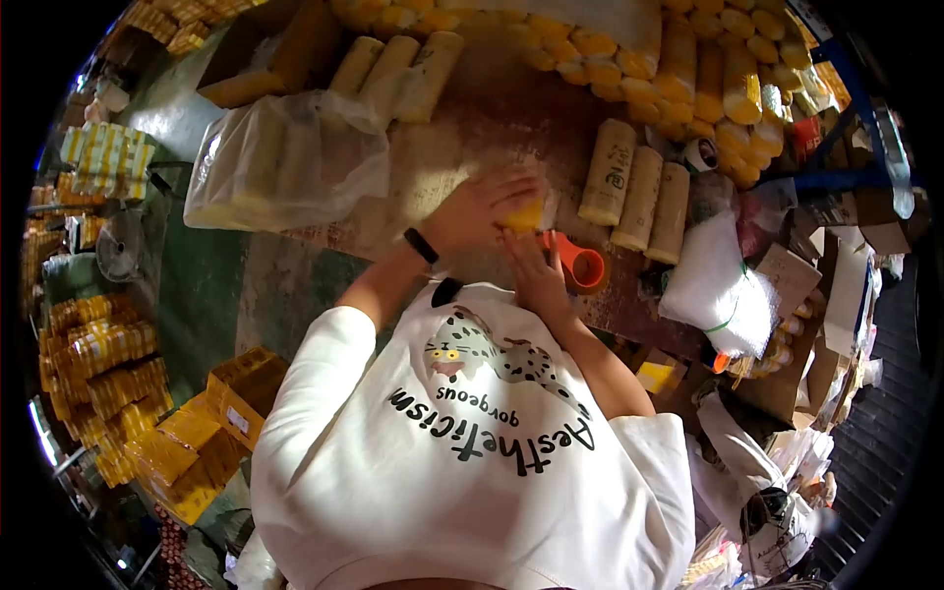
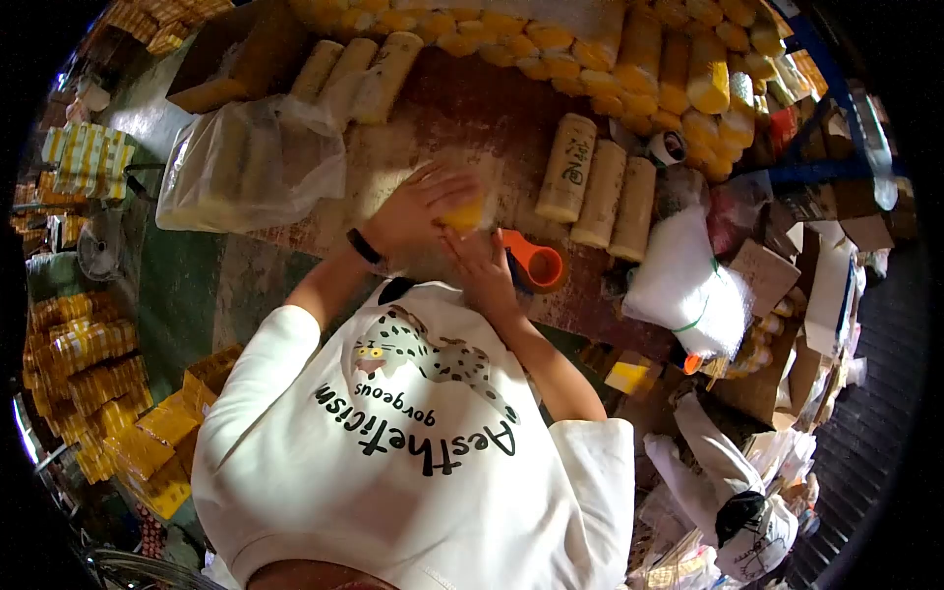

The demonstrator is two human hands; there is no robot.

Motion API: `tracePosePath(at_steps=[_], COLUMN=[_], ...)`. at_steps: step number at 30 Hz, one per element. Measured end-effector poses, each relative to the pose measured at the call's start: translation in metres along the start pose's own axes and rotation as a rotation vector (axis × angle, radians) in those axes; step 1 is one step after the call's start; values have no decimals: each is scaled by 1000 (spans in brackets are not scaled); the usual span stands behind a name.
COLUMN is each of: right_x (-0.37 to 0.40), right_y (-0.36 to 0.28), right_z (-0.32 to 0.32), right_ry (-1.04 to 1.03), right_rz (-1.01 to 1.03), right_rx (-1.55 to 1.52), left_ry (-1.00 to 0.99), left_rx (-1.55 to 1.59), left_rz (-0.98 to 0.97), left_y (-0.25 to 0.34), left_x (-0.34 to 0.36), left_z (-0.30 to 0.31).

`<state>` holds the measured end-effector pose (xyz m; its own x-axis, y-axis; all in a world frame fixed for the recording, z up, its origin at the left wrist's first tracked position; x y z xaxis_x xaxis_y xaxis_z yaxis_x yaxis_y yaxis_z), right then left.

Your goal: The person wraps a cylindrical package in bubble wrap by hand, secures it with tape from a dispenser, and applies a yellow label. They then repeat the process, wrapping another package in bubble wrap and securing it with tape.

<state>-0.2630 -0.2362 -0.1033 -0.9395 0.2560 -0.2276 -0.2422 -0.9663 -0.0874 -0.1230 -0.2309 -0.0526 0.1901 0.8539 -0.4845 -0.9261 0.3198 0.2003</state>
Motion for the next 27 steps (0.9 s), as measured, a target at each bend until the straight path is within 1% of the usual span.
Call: tracePosePath(at_steps=[2, 4, 5, 6, 8, 9, 11, 12, 14, 15, 17, 18, 20, 21, 23, 24, 27], right_x=[9, 60, 77, 74, 78, 85, 103, 110, 115, 116, 108, 104, 100, 101, 85, 75, 55], right_y=[10, 40, 49, 61, 95, 110, 117, 123, 128, 130, 135, 137, 139, 135, 116, 108, 94], right_z=[-19, -88, -110, -101, -72, -60, -77, -90, -115, -121, -107, -98, -78, -67, -27, -7, 15], right_ry=[-27, -260, -374, -284, -187, -135, -270, -334, -399, -433, -357, -317, -110, -10, 84, 129, 184], right_rz=[27, 81, 111, -80, -415, -584, -640, -669, -650, -645, -790, -859, -743, -684, -615, -575, -500], right_rx=[19, 4, -4, -129, -173, -195, -18, 72, 64, 61, -109, -195, -340, -412, -498, -540, -621], left_ry=[-15, -104, -147, -187, -263, -219, -132, -64, 70, 100, 167, 151, 120, -2, -246, -190, -492], left_rx=[182, 150, 130, 186, 302, 213, 31, 31, 41, -39, -193, -186, -176, -196, -237, -218, 13], left_rz=[51, 49, 51, 123, 272, 278, 276, 290, 312, 319, 337, 373, 447, 441, 431, 453, 486], left_y=[-12, -24, -29, -35, -44, -45, -47, -52, -66, -76, -98, -107, -126, -126, -115, -116, -80], left_x=[-11, -11, -12, -14, -16, -20, -26, -26, -21, -19, -13, -10, -2, 7, 37, 51, 25], left_z=[16, 23, 27, 30, 32, 32, 19, 12, -9, -19, -38, -46, -59, -74, -110, -137, -109])
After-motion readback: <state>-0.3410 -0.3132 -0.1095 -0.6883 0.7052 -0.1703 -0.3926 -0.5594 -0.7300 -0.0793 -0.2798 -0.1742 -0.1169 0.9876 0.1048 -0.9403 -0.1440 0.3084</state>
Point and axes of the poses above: each hand's wrist, its own x-axis away from the middle knuckle, its own z-axis out of the back of the hand, y = z × x, the point moved 7 cm from there along -x, towards the middle knuckle, and after that the axes turned 5 degrees about -z, right-handed, at the moved point
